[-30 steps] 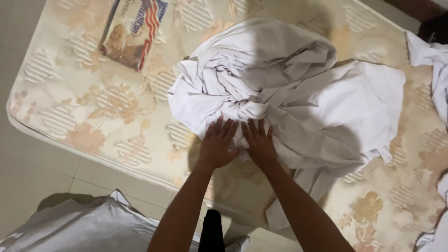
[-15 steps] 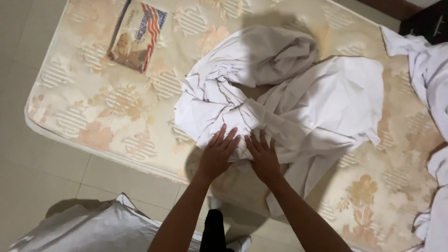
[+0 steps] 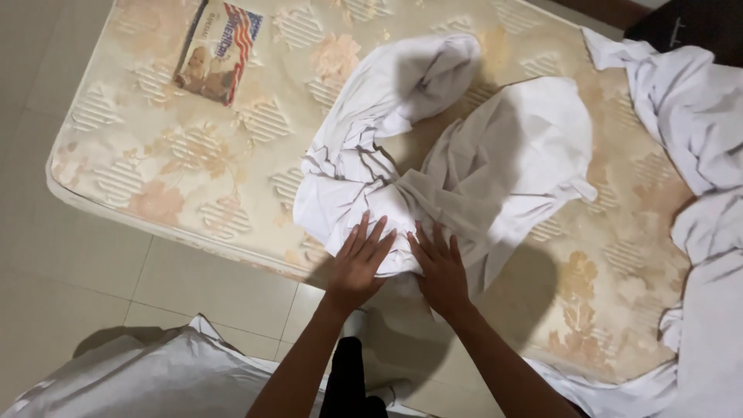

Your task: The person folds a white bed sheet on a mattress. They smooth the fabric, fold it in half lengthwise, then fold it again into a smaller rectangle, and finally fold it into a compact bundle.

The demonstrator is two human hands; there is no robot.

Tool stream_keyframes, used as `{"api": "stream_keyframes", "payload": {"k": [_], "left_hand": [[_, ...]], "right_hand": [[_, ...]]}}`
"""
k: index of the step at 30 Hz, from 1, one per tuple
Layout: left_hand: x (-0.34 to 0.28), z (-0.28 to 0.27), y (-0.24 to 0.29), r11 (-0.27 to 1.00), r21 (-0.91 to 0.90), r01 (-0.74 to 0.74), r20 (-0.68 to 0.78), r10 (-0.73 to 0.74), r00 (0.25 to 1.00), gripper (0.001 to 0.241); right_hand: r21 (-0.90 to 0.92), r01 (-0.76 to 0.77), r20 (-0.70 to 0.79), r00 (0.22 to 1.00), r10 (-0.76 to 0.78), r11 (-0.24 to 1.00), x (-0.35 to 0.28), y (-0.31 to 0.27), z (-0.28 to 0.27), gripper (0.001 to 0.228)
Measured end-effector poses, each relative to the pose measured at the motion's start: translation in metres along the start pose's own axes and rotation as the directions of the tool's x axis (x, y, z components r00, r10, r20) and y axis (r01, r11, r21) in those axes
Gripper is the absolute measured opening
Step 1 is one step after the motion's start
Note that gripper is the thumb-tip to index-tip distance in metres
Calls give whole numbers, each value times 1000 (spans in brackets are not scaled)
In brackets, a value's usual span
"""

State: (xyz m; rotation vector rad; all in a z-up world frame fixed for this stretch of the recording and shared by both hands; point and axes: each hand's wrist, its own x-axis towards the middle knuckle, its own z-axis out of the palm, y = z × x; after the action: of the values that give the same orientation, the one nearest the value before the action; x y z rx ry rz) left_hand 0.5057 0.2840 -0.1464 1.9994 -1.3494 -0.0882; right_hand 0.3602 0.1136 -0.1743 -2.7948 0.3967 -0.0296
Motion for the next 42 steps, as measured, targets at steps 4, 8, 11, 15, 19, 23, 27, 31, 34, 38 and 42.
{"api": "stream_keyframes", "payload": {"k": [4, 8, 11, 15, 19, 23, 27, 31, 34, 38, 42], "left_hand": [[-17, -12, 38, 998, 69, 4, -28, -2, 1000, 74], [-36, 7, 59, 987, 155, -32, -162, 57, 985, 63], [-26, 19, 65, 997, 78, 4, -139, 7, 990, 67], [9, 44, 49, 979, 113, 170, 11, -172, 985, 83], [58, 40, 20, 936, 278, 215, 162, -267, 950, 93], [83, 71, -36, 887, 378, 264, 46, -303, 952, 85], [96, 81, -90, 865, 380, 328, -145, -294, 945, 71], [116, 77, -113, 824, 379, 421, -135, -401, 906, 68], [129, 66, -110, 805, 352, 478, -146, -457, 878, 70], [129, 51, -96, 918, 292, 269, -79, -257, 963, 66], [112, 52, -92, 971, 186, 150, -67, -140, 988, 55]], "right_hand": [[-39, -6, -2, 1000, 6, 999, -6, 0, -16, 82], [-130, 19, -17, 1000, -22, 991, 9, 0, -36, 78], [-90, 51, -56, 997, -57, 995, 30, 0, -48, 73], [-128, 58, -141, 987, -76, 990, 60, 4, -45, 52], [-121, 7, -113, 993, -21, 993, 91, 17, -36, 51], [8, -28, -166, 986, 29, 1000, 108, 28, -22, 48], [126, 33, -208, 978, -6, 991, 113, 10, -40, 64], [121, -62, -78, 994, 72, 991, 118, 12, -22, 65], [100, -94, 12, 996, 93, 991, 131, 14, -10, 70], [47, 0, -73, 997, 4, 999, 149, 27, 24, 73], [-70, -2, -66, 998, -3, 998, 163, 34, 38, 68]]}}
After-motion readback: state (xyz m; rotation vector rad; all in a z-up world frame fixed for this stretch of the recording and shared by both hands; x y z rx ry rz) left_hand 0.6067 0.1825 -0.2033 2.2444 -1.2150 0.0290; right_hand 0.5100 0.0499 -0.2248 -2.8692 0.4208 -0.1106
